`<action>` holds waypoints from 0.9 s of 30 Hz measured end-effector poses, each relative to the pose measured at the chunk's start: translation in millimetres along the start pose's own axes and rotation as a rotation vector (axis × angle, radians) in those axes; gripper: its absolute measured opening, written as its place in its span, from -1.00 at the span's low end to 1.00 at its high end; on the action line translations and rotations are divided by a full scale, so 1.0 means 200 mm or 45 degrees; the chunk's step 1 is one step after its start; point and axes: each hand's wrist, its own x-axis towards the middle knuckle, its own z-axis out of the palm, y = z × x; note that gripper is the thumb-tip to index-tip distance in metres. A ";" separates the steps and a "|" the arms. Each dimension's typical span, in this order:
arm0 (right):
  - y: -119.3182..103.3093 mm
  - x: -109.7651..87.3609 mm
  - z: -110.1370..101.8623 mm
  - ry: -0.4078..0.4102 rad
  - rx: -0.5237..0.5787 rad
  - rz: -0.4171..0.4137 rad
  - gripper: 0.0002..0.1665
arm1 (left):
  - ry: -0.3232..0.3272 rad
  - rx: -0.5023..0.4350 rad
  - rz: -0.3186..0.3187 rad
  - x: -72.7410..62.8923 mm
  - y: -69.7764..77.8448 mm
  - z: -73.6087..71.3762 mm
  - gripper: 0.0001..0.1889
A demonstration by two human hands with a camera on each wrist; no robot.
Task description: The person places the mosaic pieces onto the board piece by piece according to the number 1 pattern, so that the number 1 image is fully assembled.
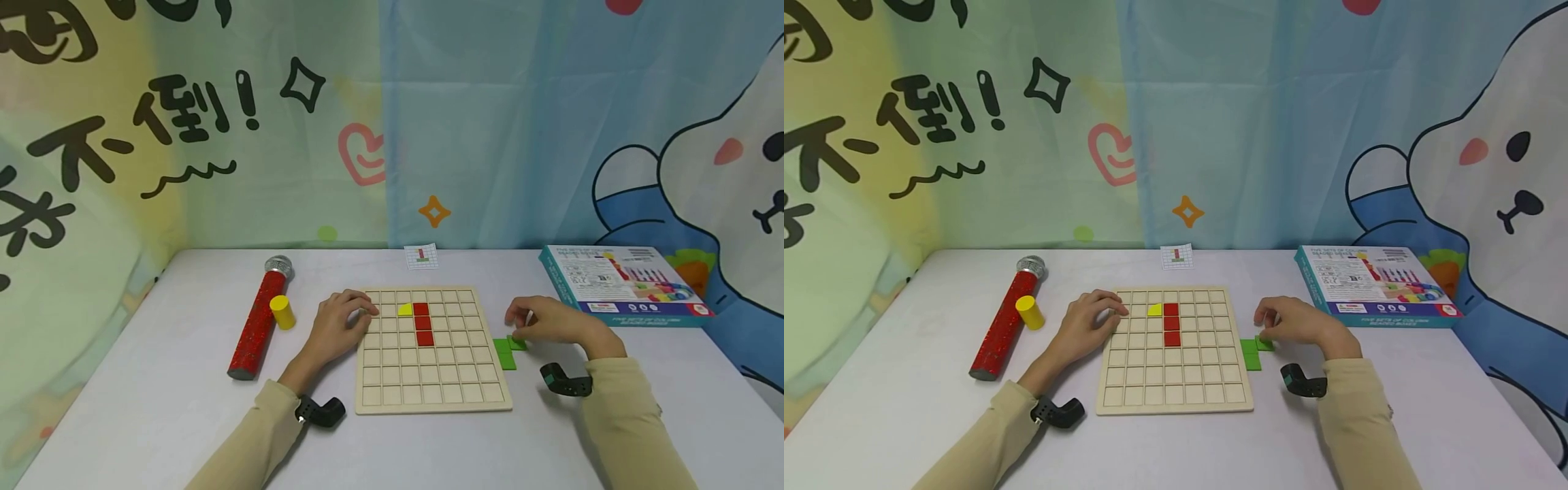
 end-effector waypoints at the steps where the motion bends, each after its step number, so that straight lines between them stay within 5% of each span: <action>1: 0.01 0.01 0.00 0.003 -0.007 0.007 -0.80 | 0.000 -0.001 -0.002 0.00 0.00 0.00 -0.87; 11: 0.03 0.04 0.04 0.217 -0.102 -0.002 -0.89 | -0.001 -0.007 0.000 0.00 0.00 0.00 -0.87; 20: 0.05 0.01 0.02 0.086 0.026 0.032 -0.65 | 0.005 0.003 0.007 0.00 0.00 0.00 -0.87; 27: 0.07 0.03 0.03 0.137 -0.003 0.057 -0.67 | 0.004 0.001 0.009 0.00 0.00 0.00 -0.87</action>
